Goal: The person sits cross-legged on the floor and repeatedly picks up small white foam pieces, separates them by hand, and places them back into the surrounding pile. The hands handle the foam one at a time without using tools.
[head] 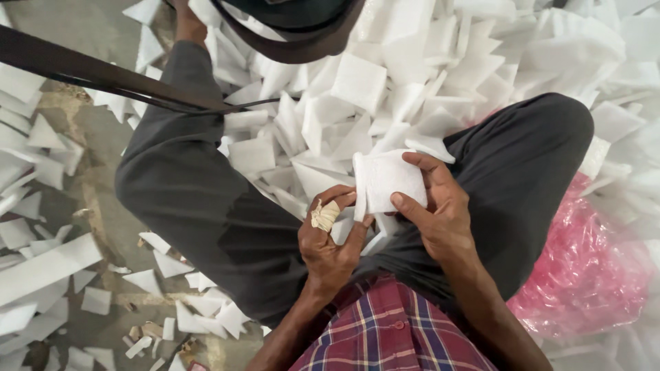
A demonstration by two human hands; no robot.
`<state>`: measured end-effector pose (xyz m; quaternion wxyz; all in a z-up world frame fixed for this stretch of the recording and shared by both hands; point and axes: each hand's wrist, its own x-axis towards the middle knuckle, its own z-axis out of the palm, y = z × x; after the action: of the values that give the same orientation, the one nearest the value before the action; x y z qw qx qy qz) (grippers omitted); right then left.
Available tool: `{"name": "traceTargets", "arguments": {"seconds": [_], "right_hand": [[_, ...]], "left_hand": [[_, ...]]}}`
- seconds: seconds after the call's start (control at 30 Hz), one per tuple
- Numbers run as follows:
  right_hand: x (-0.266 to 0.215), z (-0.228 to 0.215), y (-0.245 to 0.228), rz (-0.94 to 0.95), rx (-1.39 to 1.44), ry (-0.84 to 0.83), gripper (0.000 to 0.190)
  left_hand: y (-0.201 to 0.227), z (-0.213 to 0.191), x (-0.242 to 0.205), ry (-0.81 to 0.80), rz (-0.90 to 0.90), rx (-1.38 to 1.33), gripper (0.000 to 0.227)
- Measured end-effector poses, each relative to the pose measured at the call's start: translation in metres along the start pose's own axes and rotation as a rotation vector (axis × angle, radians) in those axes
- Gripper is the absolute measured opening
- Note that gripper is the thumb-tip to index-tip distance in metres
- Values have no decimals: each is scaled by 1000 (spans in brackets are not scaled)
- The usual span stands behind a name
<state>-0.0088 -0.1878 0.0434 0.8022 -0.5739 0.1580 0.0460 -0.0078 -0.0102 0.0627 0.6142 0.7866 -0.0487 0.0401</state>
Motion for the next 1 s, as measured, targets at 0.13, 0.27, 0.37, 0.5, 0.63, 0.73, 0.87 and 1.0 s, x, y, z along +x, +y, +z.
{"name": "traceTargets", "arguments": {"seconds": [0.13,0.27,0.37,0.5,0.63,0.73,0.87,1.0], "right_hand": [[6,5,-4,-2,38,-6,59],[14,14,-15,-17,-10,1,57],[24,22,-26,-31,-27,14,58],[38,32,-37,-105,-19,15,59],[50,40,-47,-135,16,32,58],[62,46,-57,-175,-7,39,57],[80,56,-73,-232,29,17,57],[103,62,-90,-319,53,-30,55]], "left_hand": [[6,1,3,32,-16,-85,30],[8,4,10,66,-42,-252,30],[9,7,17,85,-63,-384,31],[12,10,31,136,-121,-570,27],[14,10,47,159,-153,-679,26],[16,12,63,185,-163,-708,26],[19,12,89,195,-196,-782,26],[19,13,116,195,-174,-855,27]]}}
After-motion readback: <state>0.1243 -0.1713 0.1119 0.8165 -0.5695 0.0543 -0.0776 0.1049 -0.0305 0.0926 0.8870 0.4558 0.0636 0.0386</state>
